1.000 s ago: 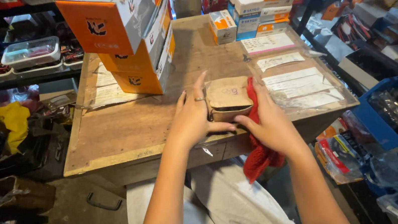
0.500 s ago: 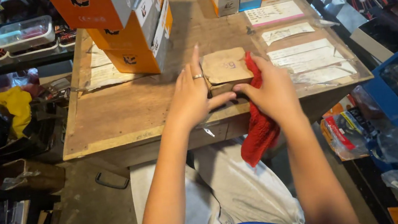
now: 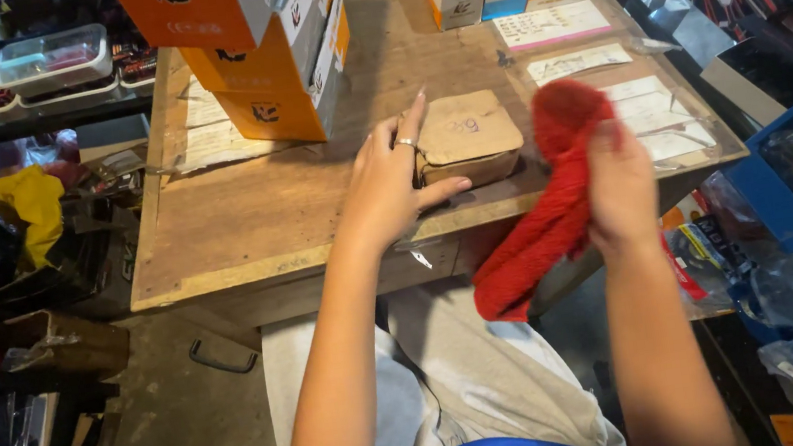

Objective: Wiping down cardboard boxes containing motorcycle parts using a red cloth.

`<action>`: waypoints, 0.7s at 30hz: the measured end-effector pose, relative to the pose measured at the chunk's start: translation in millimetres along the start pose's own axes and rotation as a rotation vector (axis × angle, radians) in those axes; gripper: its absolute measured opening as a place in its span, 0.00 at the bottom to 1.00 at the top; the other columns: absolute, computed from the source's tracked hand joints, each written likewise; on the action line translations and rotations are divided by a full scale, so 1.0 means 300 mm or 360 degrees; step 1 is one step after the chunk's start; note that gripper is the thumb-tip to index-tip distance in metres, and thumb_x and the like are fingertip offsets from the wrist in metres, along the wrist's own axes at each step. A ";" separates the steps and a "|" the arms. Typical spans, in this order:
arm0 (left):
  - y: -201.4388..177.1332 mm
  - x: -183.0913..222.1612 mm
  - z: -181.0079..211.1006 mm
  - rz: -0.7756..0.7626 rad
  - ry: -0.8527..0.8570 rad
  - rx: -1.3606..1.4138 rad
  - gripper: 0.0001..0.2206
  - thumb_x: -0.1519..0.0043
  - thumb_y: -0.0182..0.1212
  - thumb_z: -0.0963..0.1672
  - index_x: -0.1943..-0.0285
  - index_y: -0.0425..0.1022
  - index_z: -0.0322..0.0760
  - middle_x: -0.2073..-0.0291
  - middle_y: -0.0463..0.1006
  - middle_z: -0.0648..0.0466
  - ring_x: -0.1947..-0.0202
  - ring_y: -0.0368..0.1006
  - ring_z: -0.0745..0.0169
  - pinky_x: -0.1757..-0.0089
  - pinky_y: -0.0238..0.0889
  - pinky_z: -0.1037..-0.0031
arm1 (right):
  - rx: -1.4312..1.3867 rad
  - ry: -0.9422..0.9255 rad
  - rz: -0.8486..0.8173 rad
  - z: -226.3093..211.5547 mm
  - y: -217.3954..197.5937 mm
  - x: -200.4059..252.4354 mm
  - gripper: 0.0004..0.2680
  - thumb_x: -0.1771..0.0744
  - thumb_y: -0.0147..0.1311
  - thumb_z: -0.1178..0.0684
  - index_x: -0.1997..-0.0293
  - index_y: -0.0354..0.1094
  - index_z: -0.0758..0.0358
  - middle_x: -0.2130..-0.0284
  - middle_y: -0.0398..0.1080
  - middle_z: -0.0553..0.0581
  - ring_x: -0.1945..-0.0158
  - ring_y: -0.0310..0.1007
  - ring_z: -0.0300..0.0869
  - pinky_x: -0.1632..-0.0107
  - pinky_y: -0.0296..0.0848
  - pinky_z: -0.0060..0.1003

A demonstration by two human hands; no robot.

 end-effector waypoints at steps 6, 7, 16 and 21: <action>-0.077 0.007 0.038 0.0324 0.0261 0.0368 0.34 0.38 0.68 0.54 0.23 0.62 0.52 0.22 0.44 0.35 0.25 0.49 0.34 0.32 0.50 0.50 | -0.0452 -0.0129 0.0284 -0.092 -0.148 -0.027 0.19 0.27 0.48 0.41 0.36 0.67 0.66 0.42 0.73 0.57 0.40 0.76 0.44 0.36 0.75 0.40; -0.079 0.002 0.043 0.0327 0.0261 0.0364 0.34 0.38 0.68 0.54 0.23 0.62 0.52 0.22 0.44 0.35 0.25 0.49 0.34 0.32 0.50 0.50 | -0.0455 -0.0130 0.0281 -0.077 -0.156 -0.033 0.19 0.27 0.48 0.41 0.36 0.67 0.66 0.42 0.73 0.57 0.40 0.76 0.44 0.36 0.75 0.40; 0.000 -0.058 0.139 -0.0055 0.0413 -0.0106 0.17 0.36 0.60 0.51 0.41 0.80 0.48 0.31 0.68 0.52 0.26 0.56 0.48 0.34 0.38 0.39 | -0.0309 0.0229 0.0045 0.007 -0.116 -0.035 0.21 0.28 0.47 0.38 0.34 0.65 0.66 0.43 0.73 0.56 0.44 0.75 0.43 0.40 0.74 0.39; 0.042 -0.087 0.128 -0.0085 0.0476 -0.0124 0.16 0.35 0.59 0.47 0.40 0.78 0.38 0.38 0.74 0.46 0.32 0.61 0.37 0.38 0.53 0.50 | -0.0204 0.0322 -0.0183 0.045 -0.102 -0.039 0.22 0.28 0.45 0.37 0.35 0.65 0.67 0.46 0.74 0.56 0.47 0.74 0.40 0.44 0.73 0.36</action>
Point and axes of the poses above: each hand's wrist, its own x-axis away from the middle knuckle, its own y-axis out of the palm, z = x × y, the point moved 9 cm from there along -x, towards the middle knuckle
